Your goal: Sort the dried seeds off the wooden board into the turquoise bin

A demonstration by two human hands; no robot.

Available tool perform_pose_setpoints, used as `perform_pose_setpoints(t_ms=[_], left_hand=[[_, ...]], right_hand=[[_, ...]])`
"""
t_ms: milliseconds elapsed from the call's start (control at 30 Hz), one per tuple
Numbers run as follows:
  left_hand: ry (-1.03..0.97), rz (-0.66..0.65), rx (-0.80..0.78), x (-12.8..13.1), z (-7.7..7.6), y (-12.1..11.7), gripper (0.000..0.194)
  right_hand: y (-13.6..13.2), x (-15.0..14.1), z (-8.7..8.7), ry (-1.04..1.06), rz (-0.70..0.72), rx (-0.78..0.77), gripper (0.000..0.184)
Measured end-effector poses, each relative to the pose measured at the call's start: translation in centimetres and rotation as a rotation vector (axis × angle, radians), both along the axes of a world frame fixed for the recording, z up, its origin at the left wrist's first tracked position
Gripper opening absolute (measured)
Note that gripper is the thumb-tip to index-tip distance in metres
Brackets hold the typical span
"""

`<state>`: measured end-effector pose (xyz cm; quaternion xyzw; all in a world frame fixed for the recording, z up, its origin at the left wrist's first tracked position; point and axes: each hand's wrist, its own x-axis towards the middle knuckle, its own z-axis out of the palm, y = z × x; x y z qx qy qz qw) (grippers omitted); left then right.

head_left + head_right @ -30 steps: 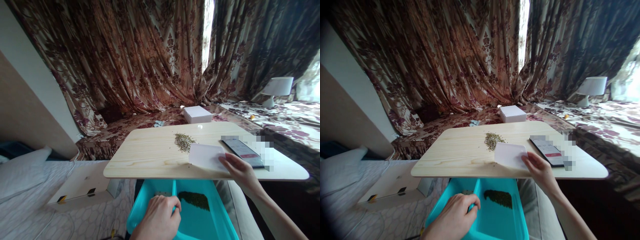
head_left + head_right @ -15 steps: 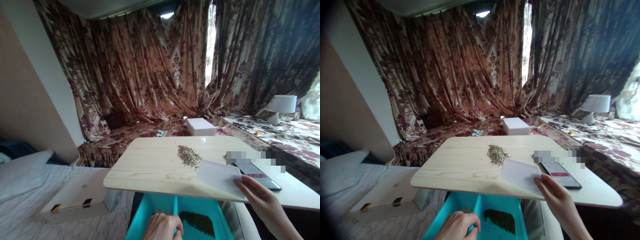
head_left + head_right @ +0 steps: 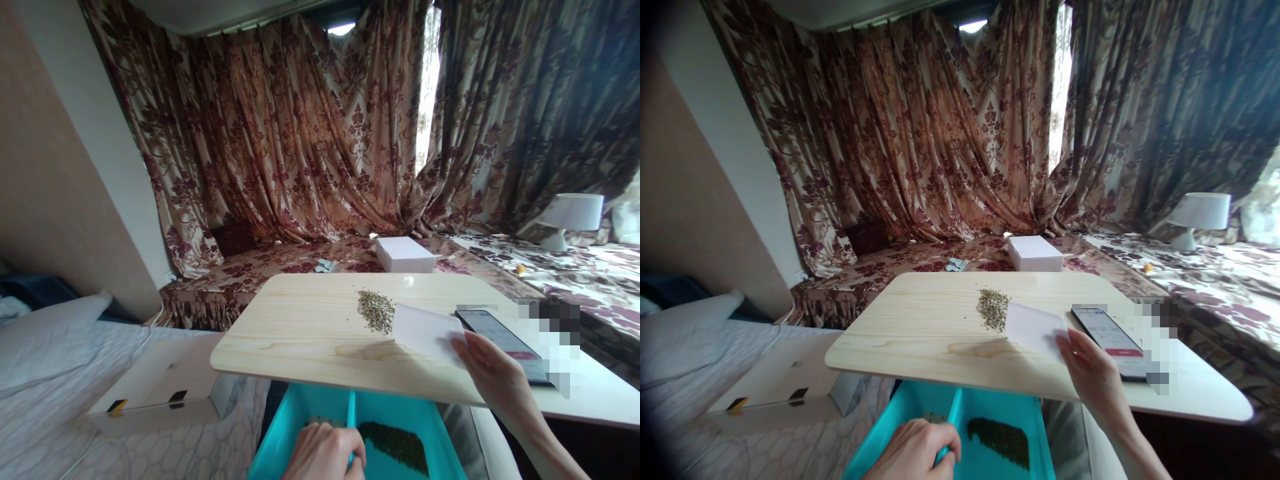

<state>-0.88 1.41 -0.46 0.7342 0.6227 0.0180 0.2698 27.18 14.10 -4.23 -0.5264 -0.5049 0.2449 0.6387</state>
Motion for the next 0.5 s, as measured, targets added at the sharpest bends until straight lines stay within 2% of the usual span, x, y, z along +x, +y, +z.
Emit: perform_pose_setpoints(t_ms=[100, 233, 500], left_hand=[[-0.011, -0.002, -0.005, -0.1, -0.2, 0.1, 0.030], [-0.017, 0.000, 0.005, -0.3, -0.8, 0.2, 0.030], [-0.036, 0.003, 0.029, -0.4, -1.4, 0.0, 0.029]], right_hand=[[-0.2, 0.0, 0.2, -0.010, 0.058, -0.012, 0.037], [-0.5, 0.1, 0.3, 0.002, 0.066, -0.014, 0.036], [-0.9, -0.3, 0.5, 0.010, 0.115, -0.027, 0.051]])
